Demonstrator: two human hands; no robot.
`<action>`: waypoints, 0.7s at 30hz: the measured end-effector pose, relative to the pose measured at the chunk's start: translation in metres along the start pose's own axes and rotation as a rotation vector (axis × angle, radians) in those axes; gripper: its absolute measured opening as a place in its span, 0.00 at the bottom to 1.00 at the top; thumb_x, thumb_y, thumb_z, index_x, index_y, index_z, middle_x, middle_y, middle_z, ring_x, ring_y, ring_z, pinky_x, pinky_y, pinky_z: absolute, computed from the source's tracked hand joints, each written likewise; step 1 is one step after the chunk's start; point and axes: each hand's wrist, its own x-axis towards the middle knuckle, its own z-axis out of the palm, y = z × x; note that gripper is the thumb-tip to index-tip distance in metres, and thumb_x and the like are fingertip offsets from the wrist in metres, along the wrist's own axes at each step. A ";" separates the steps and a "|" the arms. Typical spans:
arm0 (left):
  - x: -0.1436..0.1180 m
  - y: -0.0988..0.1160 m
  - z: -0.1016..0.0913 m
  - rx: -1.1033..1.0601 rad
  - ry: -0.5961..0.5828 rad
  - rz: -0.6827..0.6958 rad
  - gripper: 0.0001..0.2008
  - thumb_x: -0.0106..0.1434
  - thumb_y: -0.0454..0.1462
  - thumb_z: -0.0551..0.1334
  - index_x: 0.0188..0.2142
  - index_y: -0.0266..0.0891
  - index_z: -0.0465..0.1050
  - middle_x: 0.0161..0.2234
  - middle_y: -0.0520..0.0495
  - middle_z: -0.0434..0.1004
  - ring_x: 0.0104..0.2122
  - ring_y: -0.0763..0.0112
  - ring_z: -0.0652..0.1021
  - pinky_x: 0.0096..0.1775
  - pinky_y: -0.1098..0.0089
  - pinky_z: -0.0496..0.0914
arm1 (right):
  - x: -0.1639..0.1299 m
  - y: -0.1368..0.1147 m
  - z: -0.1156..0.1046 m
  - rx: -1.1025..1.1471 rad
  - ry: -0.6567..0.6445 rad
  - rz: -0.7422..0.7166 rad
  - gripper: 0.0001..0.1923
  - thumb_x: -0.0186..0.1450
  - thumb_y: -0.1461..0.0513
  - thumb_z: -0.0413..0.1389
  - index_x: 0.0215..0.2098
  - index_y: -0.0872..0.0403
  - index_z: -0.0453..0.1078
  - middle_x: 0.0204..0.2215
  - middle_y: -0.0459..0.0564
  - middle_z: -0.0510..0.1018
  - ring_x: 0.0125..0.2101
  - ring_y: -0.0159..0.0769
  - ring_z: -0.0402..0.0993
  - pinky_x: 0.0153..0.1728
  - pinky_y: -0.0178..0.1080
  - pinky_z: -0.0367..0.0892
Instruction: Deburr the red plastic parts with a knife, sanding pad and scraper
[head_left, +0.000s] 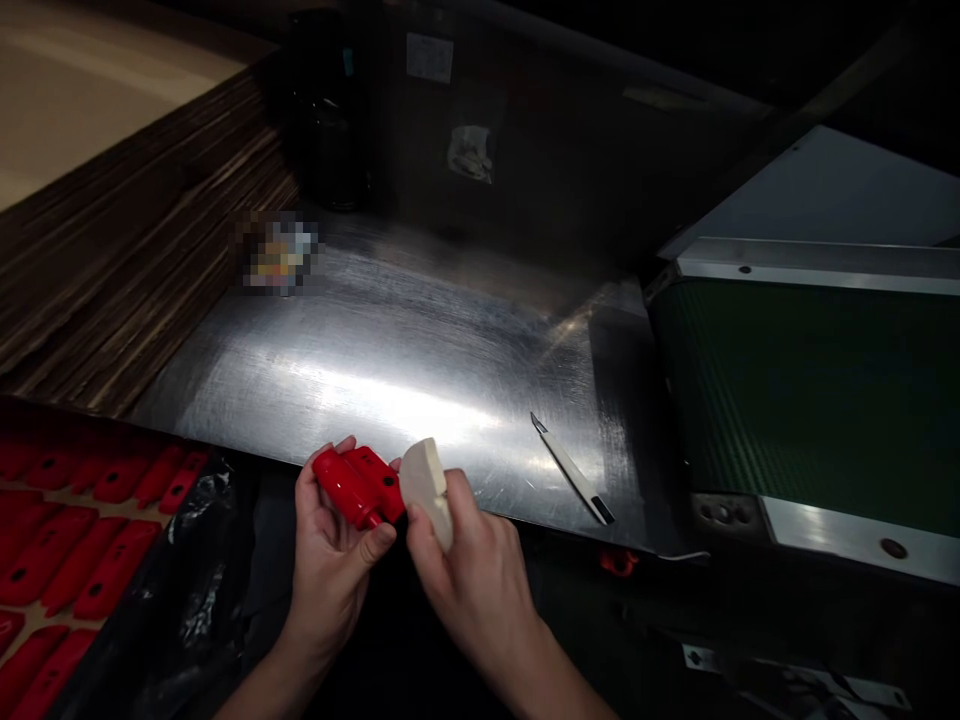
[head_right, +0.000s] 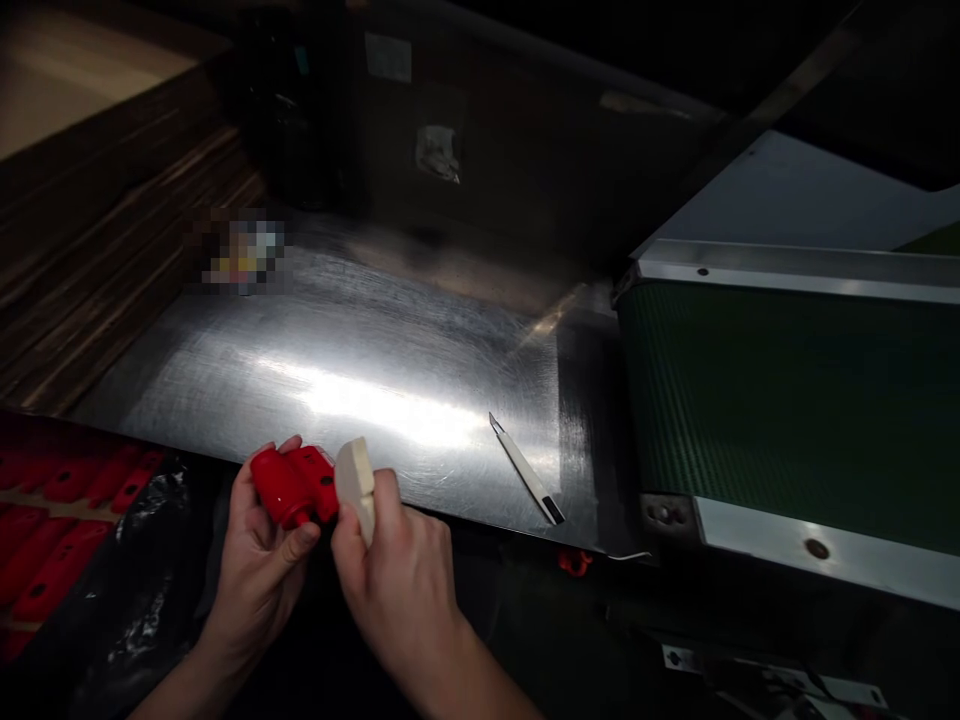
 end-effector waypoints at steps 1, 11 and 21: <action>0.000 0.000 0.000 0.000 -0.014 -0.004 0.41 0.55 0.35 0.81 0.63 0.57 0.69 0.75 0.46 0.60 0.62 0.55 0.79 0.54 0.70 0.80 | 0.000 0.000 0.000 -0.013 0.007 0.013 0.10 0.74 0.57 0.47 0.42 0.52 0.69 0.19 0.42 0.77 0.17 0.39 0.77 0.21 0.39 0.51; 0.000 -0.002 -0.001 0.044 0.018 -0.006 0.43 0.53 0.39 0.83 0.64 0.57 0.67 0.75 0.44 0.60 0.66 0.50 0.75 0.57 0.66 0.78 | 0.001 0.001 0.000 -0.028 0.006 -0.039 0.11 0.75 0.57 0.47 0.43 0.52 0.69 0.20 0.43 0.79 0.18 0.39 0.78 0.21 0.39 0.52; 0.001 -0.002 -0.001 0.038 0.000 0.018 0.42 0.54 0.39 0.82 0.64 0.55 0.68 0.74 0.43 0.61 0.62 0.54 0.79 0.54 0.70 0.80 | 0.003 0.000 0.000 -0.012 0.003 -0.061 0.10 0.74 0.58 0.48 0.42 0.52 0.69 0.20 0.43 0.79 0.18 0.40 0.79 0.21 0.38 0.52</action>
